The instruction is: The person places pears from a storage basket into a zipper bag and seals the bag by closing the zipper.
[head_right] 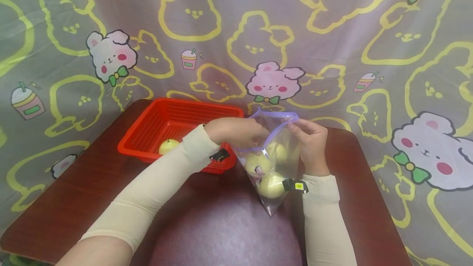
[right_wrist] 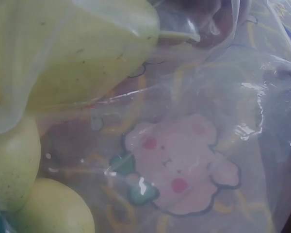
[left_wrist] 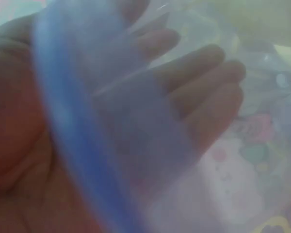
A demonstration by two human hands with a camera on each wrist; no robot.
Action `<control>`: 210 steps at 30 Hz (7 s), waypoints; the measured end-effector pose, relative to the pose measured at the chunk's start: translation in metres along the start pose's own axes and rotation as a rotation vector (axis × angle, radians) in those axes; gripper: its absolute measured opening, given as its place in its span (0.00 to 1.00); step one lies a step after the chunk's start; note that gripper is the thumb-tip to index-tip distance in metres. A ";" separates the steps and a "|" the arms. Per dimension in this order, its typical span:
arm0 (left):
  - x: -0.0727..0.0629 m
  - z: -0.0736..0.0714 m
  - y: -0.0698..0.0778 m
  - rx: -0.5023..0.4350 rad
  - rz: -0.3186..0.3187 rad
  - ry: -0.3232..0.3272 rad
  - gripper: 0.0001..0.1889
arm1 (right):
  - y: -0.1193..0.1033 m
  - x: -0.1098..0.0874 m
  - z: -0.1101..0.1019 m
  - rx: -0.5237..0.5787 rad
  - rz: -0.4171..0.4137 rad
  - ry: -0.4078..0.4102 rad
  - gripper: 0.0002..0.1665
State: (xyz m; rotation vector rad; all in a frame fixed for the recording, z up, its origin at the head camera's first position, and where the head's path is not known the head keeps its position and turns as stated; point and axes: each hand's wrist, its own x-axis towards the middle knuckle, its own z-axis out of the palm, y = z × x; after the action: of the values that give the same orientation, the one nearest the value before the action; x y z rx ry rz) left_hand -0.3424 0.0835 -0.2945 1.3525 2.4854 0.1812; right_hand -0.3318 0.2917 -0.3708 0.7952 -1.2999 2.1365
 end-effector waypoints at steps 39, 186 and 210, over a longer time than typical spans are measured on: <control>-0.071 -0.019 -0.023 -0.166 0.064 0.350 0.13 | -0.006 -0.005 -0.001 0.010 -0.021 0.035 0.07; -0.111 0.051 -0.171 -0.190 -0.587 -0.247 0.31 | -0.004 -0.008 -0.007 0.049 -0.030 0.007 0.05; -0.107 0.055 -0.178 -0.246 -0.561 -0.160 0.40 | -0.006 -0.006 -0.008 0.017 -0.042 -0.025 0.07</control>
State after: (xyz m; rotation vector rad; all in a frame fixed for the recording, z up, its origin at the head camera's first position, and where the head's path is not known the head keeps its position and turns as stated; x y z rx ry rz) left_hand -0.4128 -0.1052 -0.3695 0.5222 2.4943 0.2292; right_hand -0.3254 0.3009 -0.3742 0.8515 -1.2677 2.1134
